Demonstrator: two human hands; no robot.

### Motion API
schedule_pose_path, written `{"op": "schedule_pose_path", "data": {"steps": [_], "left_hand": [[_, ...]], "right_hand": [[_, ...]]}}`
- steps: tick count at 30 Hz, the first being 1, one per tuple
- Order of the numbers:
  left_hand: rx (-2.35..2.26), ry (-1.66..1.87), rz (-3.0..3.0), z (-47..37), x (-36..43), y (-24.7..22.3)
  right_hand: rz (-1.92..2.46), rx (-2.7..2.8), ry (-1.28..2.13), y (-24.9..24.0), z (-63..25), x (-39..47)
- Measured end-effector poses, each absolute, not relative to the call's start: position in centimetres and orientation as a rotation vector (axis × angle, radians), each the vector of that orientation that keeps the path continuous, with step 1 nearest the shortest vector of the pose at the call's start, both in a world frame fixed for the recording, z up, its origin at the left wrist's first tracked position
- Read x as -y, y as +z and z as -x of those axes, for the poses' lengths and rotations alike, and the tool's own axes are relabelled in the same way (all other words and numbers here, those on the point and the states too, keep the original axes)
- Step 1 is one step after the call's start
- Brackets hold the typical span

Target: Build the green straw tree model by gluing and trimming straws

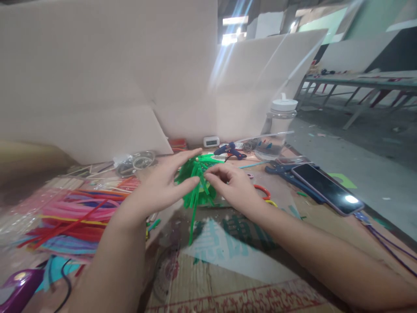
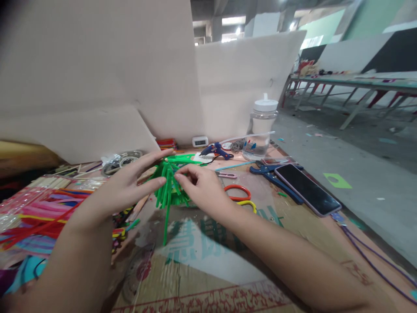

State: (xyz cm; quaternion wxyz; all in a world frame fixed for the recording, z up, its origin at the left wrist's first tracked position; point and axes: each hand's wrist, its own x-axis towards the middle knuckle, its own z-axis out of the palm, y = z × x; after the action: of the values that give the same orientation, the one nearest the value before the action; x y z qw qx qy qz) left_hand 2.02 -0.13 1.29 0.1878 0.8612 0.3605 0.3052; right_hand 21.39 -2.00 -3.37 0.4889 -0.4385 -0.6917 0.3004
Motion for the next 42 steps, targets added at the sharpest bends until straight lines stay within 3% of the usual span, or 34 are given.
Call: {"op": "schedule_pose_path", "data": {"steps": [4,9,20,25,42], "left_hand": [[-0.972,1.225,-1.979,-2.6,-0.6,0.9],[-1.305,1.504,-1.817,-3.1,-0.7,1.0],[-1.666,1.286,-2.469,-0.9,1.5,1.4],[-1.706,1.159,-2.372,-0.4,1.5,-0.7],[-1.536,1.273,-2.134,-0.8,3.7,-6.9]], "right_hand": [[1.021,1.588,0.764,-2.9,-22.2,1.9],[1.02,1.602,0.691,-2.5,-23.6,1.8],[1.244,1.861,0.594,-5.3,-28.7,0.5],[1.402,2.145,0.306,-6.1,-30.8,-0.1],[1.724,2.243,0.073,-8.4,-33.0,-2.4]]}}
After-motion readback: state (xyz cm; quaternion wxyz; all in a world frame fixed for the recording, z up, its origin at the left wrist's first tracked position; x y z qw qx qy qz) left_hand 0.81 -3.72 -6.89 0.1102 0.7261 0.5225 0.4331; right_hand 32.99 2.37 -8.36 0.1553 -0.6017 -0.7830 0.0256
